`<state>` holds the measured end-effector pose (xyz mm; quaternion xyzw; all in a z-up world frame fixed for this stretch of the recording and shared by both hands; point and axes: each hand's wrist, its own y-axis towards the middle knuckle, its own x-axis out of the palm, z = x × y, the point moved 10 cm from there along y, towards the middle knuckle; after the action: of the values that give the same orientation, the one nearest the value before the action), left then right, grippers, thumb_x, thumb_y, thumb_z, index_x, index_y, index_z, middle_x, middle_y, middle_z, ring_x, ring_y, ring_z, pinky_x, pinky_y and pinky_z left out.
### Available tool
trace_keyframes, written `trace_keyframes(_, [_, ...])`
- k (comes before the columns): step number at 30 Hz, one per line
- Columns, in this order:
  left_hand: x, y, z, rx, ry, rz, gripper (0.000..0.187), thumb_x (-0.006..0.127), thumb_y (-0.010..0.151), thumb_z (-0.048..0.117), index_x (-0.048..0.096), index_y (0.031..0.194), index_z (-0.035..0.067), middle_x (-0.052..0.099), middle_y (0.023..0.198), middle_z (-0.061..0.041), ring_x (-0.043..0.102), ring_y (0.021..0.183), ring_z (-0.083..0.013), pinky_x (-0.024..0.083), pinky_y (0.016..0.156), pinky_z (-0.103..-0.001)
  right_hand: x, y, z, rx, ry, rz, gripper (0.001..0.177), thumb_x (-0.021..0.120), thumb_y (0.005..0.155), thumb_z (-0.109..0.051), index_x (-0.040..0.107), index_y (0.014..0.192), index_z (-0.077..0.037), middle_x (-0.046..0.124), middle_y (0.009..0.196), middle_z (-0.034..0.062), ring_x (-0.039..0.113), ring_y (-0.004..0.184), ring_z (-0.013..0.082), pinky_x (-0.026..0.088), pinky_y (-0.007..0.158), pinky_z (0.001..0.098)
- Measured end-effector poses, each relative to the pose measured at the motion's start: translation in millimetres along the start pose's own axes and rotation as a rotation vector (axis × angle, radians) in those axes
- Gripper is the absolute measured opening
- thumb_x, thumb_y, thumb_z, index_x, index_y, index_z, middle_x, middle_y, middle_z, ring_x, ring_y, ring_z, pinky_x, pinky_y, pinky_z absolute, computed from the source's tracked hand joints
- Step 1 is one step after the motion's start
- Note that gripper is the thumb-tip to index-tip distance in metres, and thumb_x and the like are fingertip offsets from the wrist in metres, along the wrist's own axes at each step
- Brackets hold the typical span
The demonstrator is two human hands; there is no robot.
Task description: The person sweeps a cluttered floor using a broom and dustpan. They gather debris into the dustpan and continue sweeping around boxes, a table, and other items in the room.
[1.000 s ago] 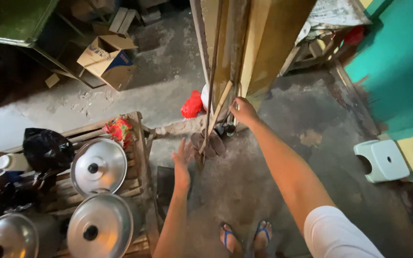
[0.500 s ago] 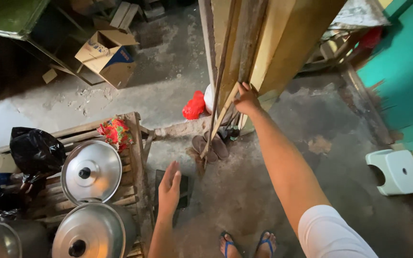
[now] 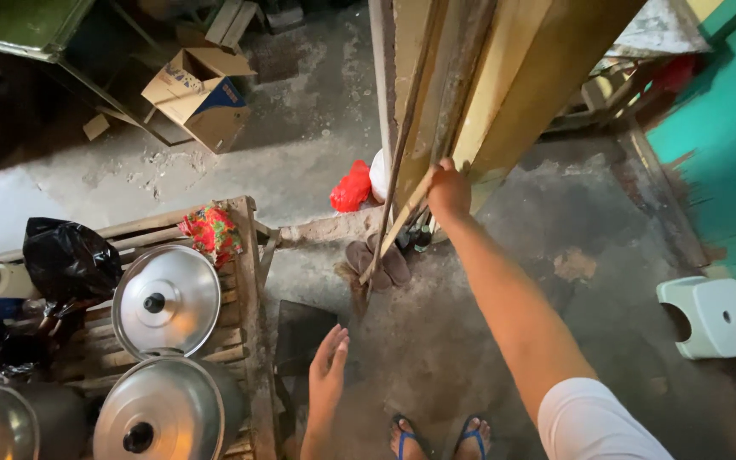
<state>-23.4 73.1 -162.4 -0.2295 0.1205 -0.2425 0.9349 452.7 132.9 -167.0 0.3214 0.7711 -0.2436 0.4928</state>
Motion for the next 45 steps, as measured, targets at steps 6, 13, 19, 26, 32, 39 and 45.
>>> trace_keyframes(6, [3,-10,1,0.015,0.044,-0.012,0.062,0.057,0.098,0.042,0.054,0.153,0.014,0.062,0.154,-0.01,0.059,0.143,-0.0306,0.05,0.119,-0.048,7,4,21,-0.148,0.025,0.307,0.014,0.067,0.08,-0.002,0.077,0.086,-0.01,0.068,0.089,0.0148,0.068,0.072,0.0363,0.056,0.064,0.0481])
trace_keyframes(13, [-10,-25,0,-0.014,0.024,0.034,0.064,0.055,0.097,0.045,0.055,0.153,0.014,0.063,0.152,-0.01,0.062,0.14,-0.0287,0.052,0.117,-0.047,-6,-47,8,0.021,0.273,-0.04,0.031,0.06,0.101,-0.006,0.072,0.129,-0.014,0.047,0.137,0.0091,0.069,0.073,0.0363,0.059,0.062,0.0458])
trace_keyframes(19, [-15,-20,-48,-0.006,-0.095,0.04,0.06,0.056,0.099,0.041,0.059,0.15,0.009,0.067,0.147,-0.015,0.065,0.137,-0.0299,0.05,0.115,-0.046,28,-94,36,0.108,0.392,0.004,0.034,0.065,0.096,-0.021,0.05,0.067,-0.011,0.055,0.062,0.007,0.044,0.061,0.017,0.031,0.055,0.038])
trace_keyframes(26, [-34,-29,-77,-0.012,-0.033,0.027,0.058,0.055,0.099,0.039,0.061,0.148,0.01,0.07,0.144,-0.012,0.07,0.13,-0.0271,0.056,0.109,-0.045,58,-59,90,0.438,0.551,0.007,0.027,0.072,0.083,-0.035,0.064,0.106,-0.023,0.072,0.109,0.0024,0.068,0.099,0.0277,0.051,0.083,0.041])
trace_keyframes(32, [-47,-33,-88,-0.091,-0.012,0.06,0.065,0.056,0.096,0.045,0.058,0.152,0.013,0.07,0.145,-0.009,0.067,0.135,-0.0274,0.052,0.114,-0.047,60,-48,116,0.4,0.561,-0.075,0.041,0.073,0.089,-0.03,0.066,0.129,-0.024,0.068,0.133,0.0035,0.066,0.116,0.0268,0.05,0.093,0.0385])
trace_keyframes(39, [-30,-26,-85,-0.178,-0.032,0.086,0.059,0.055,0.099,0.04,0.058,0.151,0.013,0.067,0.149,-0.011,0.064,0.139,-0.0292,0.049,0.118,-0.047,48,-39,81,0.298,0.53,-0.196,0.057,0.059,0.1,-0.018,0.053,0.155,-0.031,0.058,0.149,0.0135,0.063,0.118,0.0366,0.047,0.083,0.0418])
trace_keyframes(45, [-23,-25,-106,-0.214,-0.06,0.072,0.062,0.055,0.098,0.043,0.058,0.151,0.011,0.068,0.147,-0.011,0.065,0.137,-0.0285,0.05,0.118,-0.047,-15,-67,65,-0.099,0.348,0.454,0.02,0.071,0.092,0.0,0.086,0.104,-0.006,0.081,0.097,0.0105,0.074,0.081,0.0266,0.061,0.075,0.0414])
